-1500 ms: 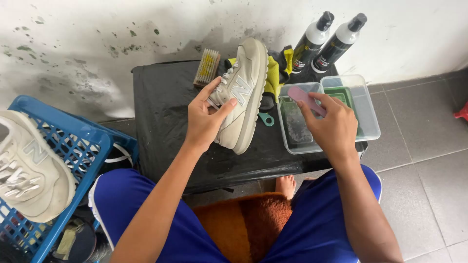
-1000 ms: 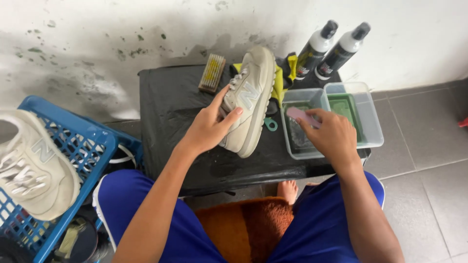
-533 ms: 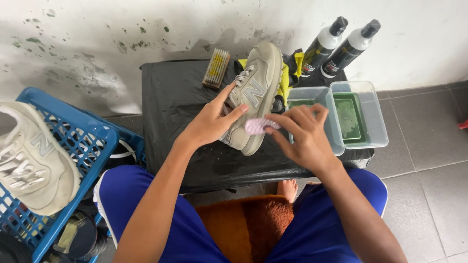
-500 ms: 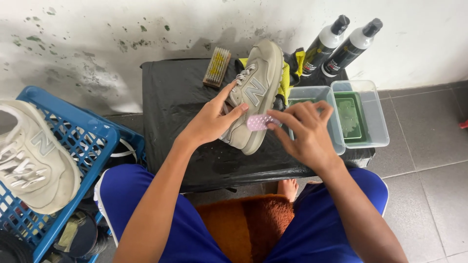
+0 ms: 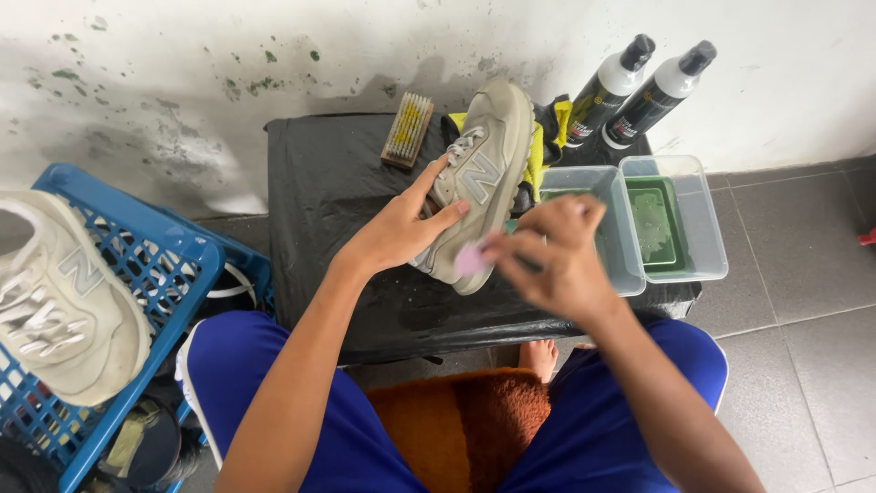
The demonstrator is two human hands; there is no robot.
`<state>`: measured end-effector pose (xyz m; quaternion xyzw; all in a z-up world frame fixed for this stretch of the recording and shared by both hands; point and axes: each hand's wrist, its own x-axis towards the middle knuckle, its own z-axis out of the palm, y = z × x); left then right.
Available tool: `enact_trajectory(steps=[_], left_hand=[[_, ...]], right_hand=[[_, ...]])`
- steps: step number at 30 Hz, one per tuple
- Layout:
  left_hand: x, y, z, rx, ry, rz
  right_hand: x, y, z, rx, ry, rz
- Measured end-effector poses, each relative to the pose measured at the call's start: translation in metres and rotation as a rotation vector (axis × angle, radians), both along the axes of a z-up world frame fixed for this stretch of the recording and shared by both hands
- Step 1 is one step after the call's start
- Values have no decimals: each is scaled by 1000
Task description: The person scrubs a grey sneaker using a pink brush and a cleaning solution. They hold the shoe in their left hand and scrub the upper and side panels with the brush in their right hand.
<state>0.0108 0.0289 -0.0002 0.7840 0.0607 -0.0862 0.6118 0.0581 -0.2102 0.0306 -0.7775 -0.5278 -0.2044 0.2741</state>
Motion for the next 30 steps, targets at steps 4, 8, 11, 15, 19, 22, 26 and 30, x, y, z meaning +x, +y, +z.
enact_trajectory(steps=[4, 8, 11, 15, 19, 22, 26, 30], left_hand=[[-2, 0, 7, 119, 5, -10], [-3, 2, 10, 77, 109, 5], [1, 3, 2, 64, 75, -6], [0, 2, 8, 41, 126, 12], [-1, 4, 3, 36, 91, 6], [5, 5, -2, 27, 59, -7], [1, 2, 3, 52, 70, 0], [3, 6, 2, 50, 90, -7]], right_hand=[[3, -1, -20, -31, -27, 128], [19, -7, -18, 7, 0, 2], [-1, 2, -17, -21, -13, 53], [11, -1, -13, -7, -11, 80], [15, -4, -15, 6, 49, -71], [7, 4, -21, 43, -65, 96], [22, -6, -18, -4, -18, 5], [17, -4, -25, 10, 11, -14]])
